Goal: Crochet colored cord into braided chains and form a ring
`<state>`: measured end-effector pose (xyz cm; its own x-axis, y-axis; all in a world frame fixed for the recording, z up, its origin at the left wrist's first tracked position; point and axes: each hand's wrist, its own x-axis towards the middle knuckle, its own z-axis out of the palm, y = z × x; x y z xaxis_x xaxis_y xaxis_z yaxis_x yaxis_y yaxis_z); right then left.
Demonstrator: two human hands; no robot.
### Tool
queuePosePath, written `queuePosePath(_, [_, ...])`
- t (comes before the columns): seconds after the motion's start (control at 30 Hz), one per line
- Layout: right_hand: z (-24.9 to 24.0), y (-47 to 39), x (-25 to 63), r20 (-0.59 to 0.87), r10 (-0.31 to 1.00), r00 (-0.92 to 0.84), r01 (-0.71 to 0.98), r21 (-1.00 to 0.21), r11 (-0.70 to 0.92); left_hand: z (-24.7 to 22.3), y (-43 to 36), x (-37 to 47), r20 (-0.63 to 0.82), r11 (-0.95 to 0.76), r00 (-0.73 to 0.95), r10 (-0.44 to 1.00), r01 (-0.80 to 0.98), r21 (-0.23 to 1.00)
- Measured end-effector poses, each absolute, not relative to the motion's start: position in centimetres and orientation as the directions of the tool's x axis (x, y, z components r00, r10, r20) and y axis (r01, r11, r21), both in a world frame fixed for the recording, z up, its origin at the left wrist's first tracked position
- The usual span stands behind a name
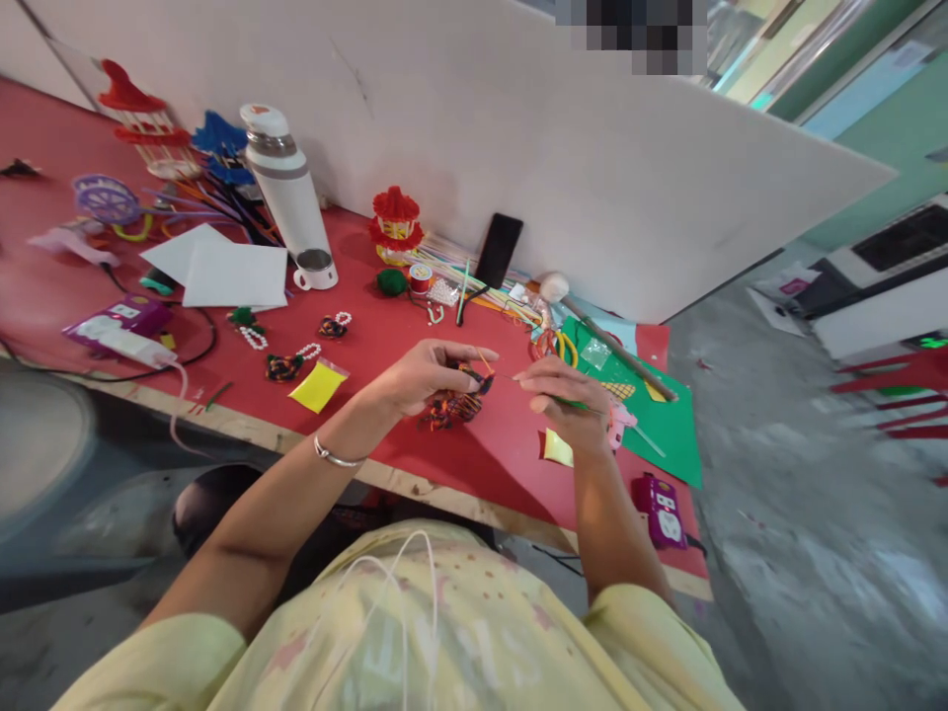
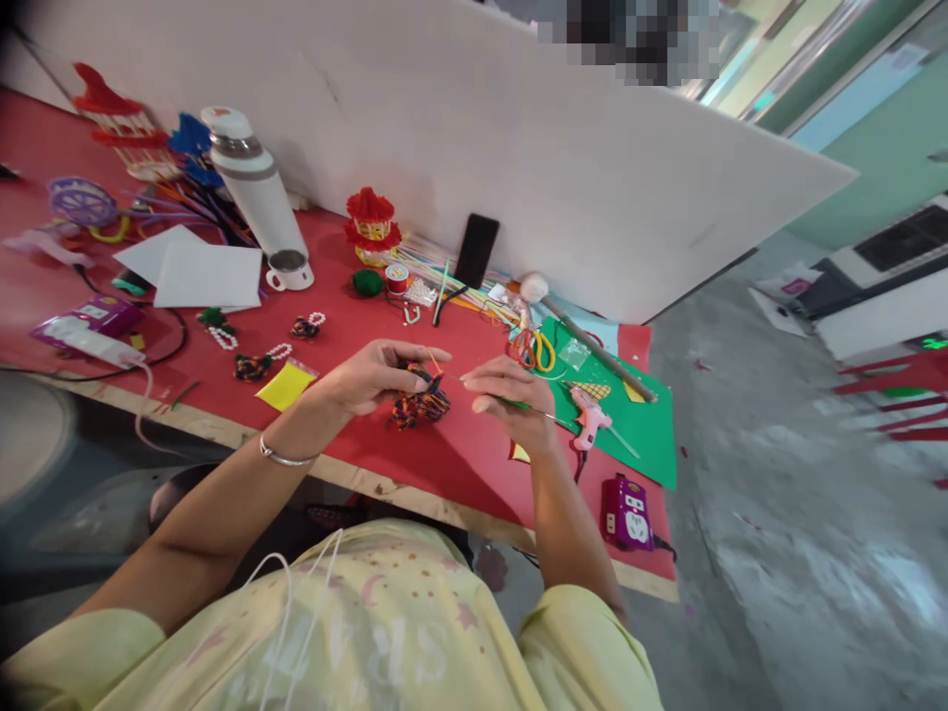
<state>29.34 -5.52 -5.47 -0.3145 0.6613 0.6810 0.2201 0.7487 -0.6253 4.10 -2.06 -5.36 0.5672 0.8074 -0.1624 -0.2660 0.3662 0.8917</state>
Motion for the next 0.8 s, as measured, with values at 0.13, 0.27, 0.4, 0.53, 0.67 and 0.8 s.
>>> queuePosePath(0.13, [-4.5, -5.5, 29.6, 0.642, 0.666, -0.379, 0.221, -0.636, 0.739, -5.1, -1.8, 3.9, -0.149, 0.318, 0.585, 0.797, -0.197, 0.928])
queuePosePath(0.27, [-3.9, -5.2, 30.0, 0.609, 0.682, -0.406, 0.170, -0.682, 0.711, -4.5, -1.7, 3.6, -0.143, 0.295, 0.589, 0.795, -0.170, 0.940])
queuePosePath(0.4, [-4.8, -5.1, 29.6, 0.550, 0.750, -0.367, 0.043, -0.795, 0.605, -4.4, -1.8, 4.0, -0.142, 0.305, 0.616, 0.775, -0.168, 0.937])
queuePosePath(0.53, [-8.2, -5.7, 26.4, 0.512, 0.858, -0.042, -0.091, -0.857, 0.507, -5.5, -2.4, 6.0, -0.035, 0.226, 0.553, 0.833, -0.281, 0.933])
queuePosePath(0.67, [-11.6, -6.1, 23.0, 0.545, 0.749, 0.378, 0.116, -0.830, 0.546, -6.9, -3.0, 7.8, 0.038, 0.104, 0.402, 0.915, -0.326, 0.940])
queuePosePath(0.8, [-12.3, -5.8, 23.5, 0.520, 0.787, 0.333, 0.043, -0.842, 0.538, -7.2, -2.9, 7.2, -0.030, 0.154, 0.346, 0.938, -0.335, 0.930])
